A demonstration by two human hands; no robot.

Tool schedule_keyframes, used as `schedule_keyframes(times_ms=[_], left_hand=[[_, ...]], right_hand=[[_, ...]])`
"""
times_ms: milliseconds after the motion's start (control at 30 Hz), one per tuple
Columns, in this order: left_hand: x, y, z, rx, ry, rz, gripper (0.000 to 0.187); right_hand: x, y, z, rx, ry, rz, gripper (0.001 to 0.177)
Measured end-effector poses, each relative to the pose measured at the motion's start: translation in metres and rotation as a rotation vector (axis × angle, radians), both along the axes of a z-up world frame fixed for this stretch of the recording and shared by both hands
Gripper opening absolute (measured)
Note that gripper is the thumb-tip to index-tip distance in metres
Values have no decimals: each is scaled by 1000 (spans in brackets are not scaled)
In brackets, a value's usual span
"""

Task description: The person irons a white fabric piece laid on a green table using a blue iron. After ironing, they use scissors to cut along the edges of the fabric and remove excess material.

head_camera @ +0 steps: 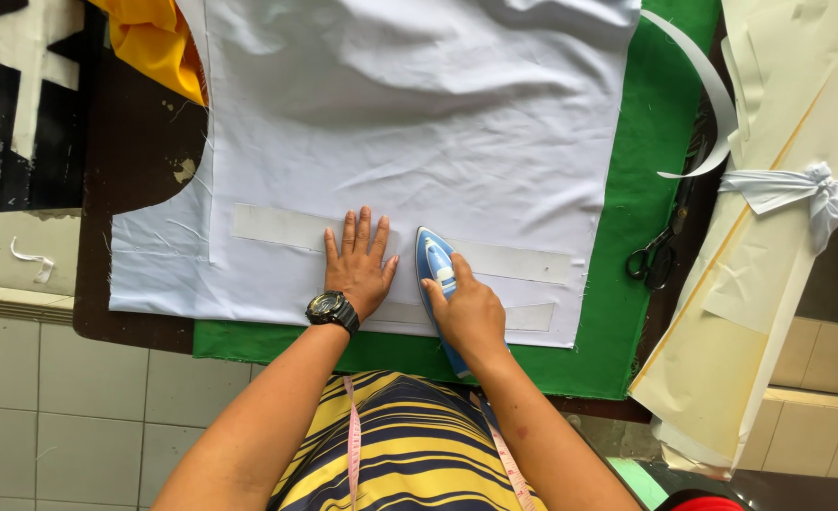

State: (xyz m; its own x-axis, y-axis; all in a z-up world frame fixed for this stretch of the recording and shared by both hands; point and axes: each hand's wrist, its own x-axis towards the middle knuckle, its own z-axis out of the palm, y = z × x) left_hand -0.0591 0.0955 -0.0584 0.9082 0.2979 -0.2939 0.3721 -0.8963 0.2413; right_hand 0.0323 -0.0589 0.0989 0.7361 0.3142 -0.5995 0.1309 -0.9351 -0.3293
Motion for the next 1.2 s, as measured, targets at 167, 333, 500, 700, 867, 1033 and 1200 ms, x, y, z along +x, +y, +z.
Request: schedule_keyframes(times_ms=[167, 333, 500, 700, 867, 1033, 1200], left_hand=[[-14, 3, 2, -35, 38, -29, 64], [-51, 23, 1, -8, -10, 114, 65], [-117, 57, -3, 242, -214, 486, 81], [-191, 117, -24, 63, -205, 1839, 74], [-168, 151, -7, -231, -129, 2596, 89], [-163, 154, -13, -99, -228, 2621, 79], [-162, 155, -14, -1, -164, 2619, 77]], right_hand=[[16, 6, -18, 22, -3, 11, 70], [36, 8, -5, 20, 31, 206, 70], [39, 23, -18, 4, -42, 509, 64], [31, 28, -51, 147, -301, 510, 59], [27, 39, -43, -10, -229, 463, 64], [26, 35, -58, -55, -219, 458, 64], [27, 26, -73, -130, -224, 511, 68]])
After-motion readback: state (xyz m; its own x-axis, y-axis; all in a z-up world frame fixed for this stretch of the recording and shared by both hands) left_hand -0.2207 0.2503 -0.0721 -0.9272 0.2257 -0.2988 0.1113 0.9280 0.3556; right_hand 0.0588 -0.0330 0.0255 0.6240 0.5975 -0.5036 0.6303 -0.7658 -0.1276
